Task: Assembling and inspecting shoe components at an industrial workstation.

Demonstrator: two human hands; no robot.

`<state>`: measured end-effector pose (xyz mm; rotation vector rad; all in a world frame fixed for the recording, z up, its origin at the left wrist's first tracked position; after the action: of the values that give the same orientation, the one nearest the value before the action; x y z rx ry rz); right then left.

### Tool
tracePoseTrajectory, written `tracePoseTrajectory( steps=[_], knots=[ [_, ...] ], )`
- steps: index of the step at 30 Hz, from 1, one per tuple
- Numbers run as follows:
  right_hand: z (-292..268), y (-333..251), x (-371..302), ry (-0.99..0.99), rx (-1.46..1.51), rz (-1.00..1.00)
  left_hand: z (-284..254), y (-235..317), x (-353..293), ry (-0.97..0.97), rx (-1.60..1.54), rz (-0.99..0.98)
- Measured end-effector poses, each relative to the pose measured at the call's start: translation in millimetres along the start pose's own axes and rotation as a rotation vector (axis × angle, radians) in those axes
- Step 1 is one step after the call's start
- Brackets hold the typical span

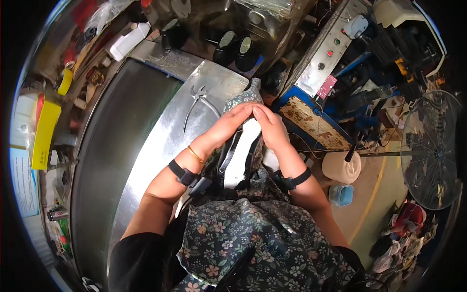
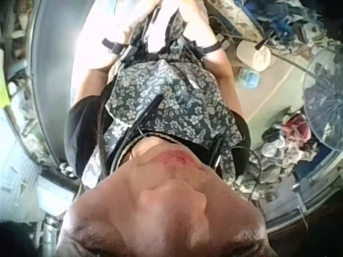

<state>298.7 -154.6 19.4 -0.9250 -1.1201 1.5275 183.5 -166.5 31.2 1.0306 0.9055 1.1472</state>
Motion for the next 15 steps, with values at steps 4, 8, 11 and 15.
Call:
tracePoseTrajectory(
  steps=[4, 8, 11, 15],
  knots=[
    [-9, 6, 2, 0.081, -0.289, -0.167, 0, -9, -4, 0.084, 0.017, -0.050],
    [-18, 2, -3, -0.224, 0.271, 0.271, -5, -11, -3, 0.059, 0.119, -0.024],
    [-10, 3, -14, 0.039, -0.254, -0.135, -4, -5, -3, 0.087, 0.329, 0.136],
    [-6, -1, -17, 0.077, -0.183, -0.055, -7, -1, 0, -0.085, 0.270, -0.002]
  ],
)
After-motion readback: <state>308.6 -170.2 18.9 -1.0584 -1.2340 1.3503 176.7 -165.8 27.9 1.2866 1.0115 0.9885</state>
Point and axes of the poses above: each hand's wrist, its own x-axis towards the middle knuckle, its own z-axis out of the palm, y = z × x, the point moved 6 cm from there along x, towards the middle knuckle, and after that the axes turned 11 degrees about y, right-handed, at the moved point
